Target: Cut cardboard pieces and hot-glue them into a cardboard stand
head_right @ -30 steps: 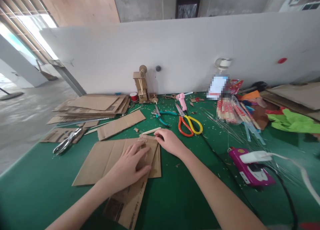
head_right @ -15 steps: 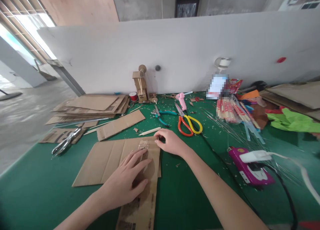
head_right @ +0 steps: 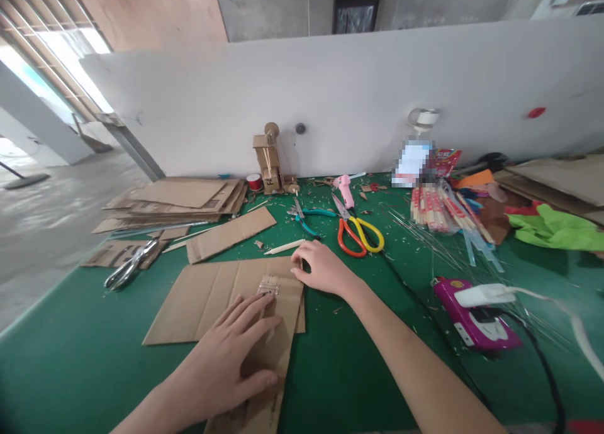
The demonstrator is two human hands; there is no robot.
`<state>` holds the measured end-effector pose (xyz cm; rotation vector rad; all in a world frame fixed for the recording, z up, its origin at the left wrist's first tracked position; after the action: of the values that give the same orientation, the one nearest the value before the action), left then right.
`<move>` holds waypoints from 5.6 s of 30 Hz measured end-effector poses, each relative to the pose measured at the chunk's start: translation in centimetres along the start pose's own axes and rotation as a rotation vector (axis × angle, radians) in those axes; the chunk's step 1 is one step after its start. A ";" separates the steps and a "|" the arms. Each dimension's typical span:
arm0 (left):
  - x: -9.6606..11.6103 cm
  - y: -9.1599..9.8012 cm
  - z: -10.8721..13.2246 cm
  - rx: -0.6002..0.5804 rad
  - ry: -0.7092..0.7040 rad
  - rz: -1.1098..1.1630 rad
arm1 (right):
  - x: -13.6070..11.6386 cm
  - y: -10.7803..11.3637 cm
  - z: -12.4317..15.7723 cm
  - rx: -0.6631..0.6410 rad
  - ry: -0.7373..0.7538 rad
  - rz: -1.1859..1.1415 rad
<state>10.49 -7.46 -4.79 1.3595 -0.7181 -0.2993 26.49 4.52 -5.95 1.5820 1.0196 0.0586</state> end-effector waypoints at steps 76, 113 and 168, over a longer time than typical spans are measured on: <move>1.0 0.2 -4.2 0.044 -0.401 -0.125 | 1.3 0.1 -1.1 0.192 -0.135 -0.021; 0.7 -1.0 -3.3 0.060 -0.367 -0.090 | -1.0 0.8 -2.5 0.107 -0.302 -0.705; 1.8 0.7 -2.3 0.037 -0.258 -0.101 | 2.3 1.0 2.5 0.369 -0.374 -0.650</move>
<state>13.18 -6.55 -3.72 1.4096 -0.8731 -0.5506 29.86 4.12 -6.97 1.4309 1.2363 -0.8794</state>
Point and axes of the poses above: each hand's wrist, its own z-axis away from the middle knuckle, its own y-axis out of the back of the hand, x = y × z, the point moved 6 cm from there along -z, towards the middle knuckle
